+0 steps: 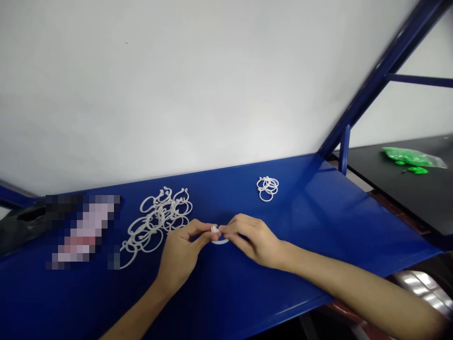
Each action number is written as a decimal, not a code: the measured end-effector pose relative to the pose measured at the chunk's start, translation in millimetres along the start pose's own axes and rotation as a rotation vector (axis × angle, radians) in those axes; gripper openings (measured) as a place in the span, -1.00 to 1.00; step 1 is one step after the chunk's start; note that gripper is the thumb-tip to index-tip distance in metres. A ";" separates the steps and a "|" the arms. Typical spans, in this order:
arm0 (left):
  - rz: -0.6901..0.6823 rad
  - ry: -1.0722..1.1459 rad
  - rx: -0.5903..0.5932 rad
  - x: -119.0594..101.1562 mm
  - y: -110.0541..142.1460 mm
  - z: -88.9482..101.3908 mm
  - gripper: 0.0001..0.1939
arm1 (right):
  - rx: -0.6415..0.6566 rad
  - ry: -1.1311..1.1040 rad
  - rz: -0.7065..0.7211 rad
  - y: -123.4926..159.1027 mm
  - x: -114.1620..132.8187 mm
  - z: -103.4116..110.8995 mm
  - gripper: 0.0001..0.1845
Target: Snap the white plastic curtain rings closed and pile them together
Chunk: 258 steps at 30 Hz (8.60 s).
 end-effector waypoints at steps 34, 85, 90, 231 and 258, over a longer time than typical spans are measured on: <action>-0.466 -1.044 -0.176 25.9 -28.5 20.4 -0.82 | -0.222 0.852 -0.802 9.0 -119.9 143.3 -0.80; -0.203 -0.231 -0.016 0.6 2.3 -8.4 -0.76 | -0.003 -0.110 -0.237 -3.8 -14.1 1.6 -0.82; -0.244 -0.273 -0.100 -1.4 7.4 -8.9 -0.77 | 0.076 -0.055 -0.159 -2.0 -11.7 -1.5 -0.79; -0.452 -1.045 0.001 20.0 -26.9 7.3 -0.72 | -0.276 0.851 -0.728 -4.7 -123.2 117.5 -0.75; -0.397 -0.408 -0.106 -13.7 -0.9 -2.4 -0.78 | -0.017 -0.003 -0.289 -6.3 -26.0 4.8 -0.84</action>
Point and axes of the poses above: each hand's wrist, its own y-axis away from the middle knuckle, its own z-axis out of the back of the hand, x = y × z, the point moved 5 cm from there along -y, towards the middle knuckle, and after that the axes turned 5 degrees about -x, right-handed, at the moved point
